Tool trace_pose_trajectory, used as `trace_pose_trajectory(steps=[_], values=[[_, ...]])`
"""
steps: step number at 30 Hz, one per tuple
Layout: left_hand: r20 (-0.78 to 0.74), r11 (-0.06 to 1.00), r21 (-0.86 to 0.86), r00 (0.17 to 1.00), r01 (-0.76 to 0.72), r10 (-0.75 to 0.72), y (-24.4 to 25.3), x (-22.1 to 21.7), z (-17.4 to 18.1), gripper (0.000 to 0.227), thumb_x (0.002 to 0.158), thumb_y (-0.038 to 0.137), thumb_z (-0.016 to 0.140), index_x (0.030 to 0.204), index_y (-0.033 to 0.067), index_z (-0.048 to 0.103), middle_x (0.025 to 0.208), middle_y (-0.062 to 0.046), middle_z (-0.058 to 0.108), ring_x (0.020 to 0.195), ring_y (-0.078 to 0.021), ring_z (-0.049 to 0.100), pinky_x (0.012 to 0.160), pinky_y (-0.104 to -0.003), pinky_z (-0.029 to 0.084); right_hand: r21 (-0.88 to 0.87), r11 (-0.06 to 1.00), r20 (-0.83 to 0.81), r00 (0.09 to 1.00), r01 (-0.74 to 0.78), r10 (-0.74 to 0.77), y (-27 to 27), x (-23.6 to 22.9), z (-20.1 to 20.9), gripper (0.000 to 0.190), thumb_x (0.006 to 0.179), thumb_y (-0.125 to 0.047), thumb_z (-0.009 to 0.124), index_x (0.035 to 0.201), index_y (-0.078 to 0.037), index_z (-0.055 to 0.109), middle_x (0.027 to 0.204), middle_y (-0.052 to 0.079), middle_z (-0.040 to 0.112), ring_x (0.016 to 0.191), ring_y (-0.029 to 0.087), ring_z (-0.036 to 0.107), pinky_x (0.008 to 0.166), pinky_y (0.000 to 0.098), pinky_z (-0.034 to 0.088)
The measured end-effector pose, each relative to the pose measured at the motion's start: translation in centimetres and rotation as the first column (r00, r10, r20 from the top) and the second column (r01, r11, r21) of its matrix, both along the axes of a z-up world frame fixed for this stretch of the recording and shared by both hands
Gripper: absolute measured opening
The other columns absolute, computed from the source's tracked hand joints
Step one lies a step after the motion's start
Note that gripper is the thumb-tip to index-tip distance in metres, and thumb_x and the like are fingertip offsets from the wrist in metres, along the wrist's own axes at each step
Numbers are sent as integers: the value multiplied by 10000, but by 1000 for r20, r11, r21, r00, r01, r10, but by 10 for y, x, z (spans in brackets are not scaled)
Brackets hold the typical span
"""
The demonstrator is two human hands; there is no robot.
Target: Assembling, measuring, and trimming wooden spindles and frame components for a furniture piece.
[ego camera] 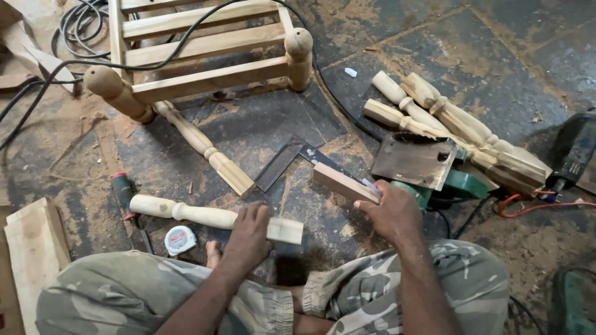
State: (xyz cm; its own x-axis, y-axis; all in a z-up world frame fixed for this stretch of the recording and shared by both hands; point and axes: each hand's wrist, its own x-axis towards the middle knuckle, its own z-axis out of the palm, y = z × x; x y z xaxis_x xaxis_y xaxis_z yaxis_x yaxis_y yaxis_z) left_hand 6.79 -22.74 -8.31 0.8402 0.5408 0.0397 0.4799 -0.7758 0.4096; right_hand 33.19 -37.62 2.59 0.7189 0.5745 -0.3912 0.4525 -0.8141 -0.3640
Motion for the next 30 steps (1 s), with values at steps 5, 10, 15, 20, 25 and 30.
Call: trace_pose_trajectory(steps=[5,10,15,20,25,30], values=[[-208,987,-156,978,-30,-3,23,11,26,682,598,226,946,1176,85,610,1217,-112,609,1238,-333,532,1092,-441,432,-14,999,39,998,-48,49,-1,-2,-8,486,785,-461,833,1155,-163,733,961,103,752,887,258,732,831,444,554],[-122,899,-430,981,83,-149,57,26,-28,437,796,326,872,1160,106,773,1427,-96,612,1267,-284,596,1075,-394,474,-25,993,-33,993,-117,117,4,-12,-18,424,818,-445,809,1130,-165,743,965,83,745,887,233,718,829,415,564],[25,857,-513,997,-48,70,62,21,41,645,749,200,856,1329,60,611,1334,-112,678,1215,-267,663,1077,-368,504,117,967,66,973,-226,220,16,-37,-37,364,803,-366,837,1104,-180,754,956,115,695,900,263,676,822,418,579],[115,841,-534,993,87,-30,60,42,71,787,695,161,864,1397,84,517,1387,-144,567,1131,-302,652,1003,-396,491,63,965,50,967,-254,251,37,-70,-40,425,782,-329,860,1161,-199,719,1015,130,652,896,293,670,818,439,571],[-212,942,-239,935,234,-286,64,53,27,213,870,145,684,1076,130,736,998,-170,754,985,-358,716,900,-483,555,281,846,221,888,-453,403,43,-69,-59,557,672,-237,889,1210,-235,746,930,147,688,899,330,641,807,422,569],[-200,951,-213,943,223,-266,56,53,27,228,842,98,666,1051,142,745,935,-169,745,932,-357,721,855,-491,562,155,902,72,915,-403,397,52,-68,-59,462,764,-212,838,1211,-302,764,980,133,671,866,262,638,817,388,579]])
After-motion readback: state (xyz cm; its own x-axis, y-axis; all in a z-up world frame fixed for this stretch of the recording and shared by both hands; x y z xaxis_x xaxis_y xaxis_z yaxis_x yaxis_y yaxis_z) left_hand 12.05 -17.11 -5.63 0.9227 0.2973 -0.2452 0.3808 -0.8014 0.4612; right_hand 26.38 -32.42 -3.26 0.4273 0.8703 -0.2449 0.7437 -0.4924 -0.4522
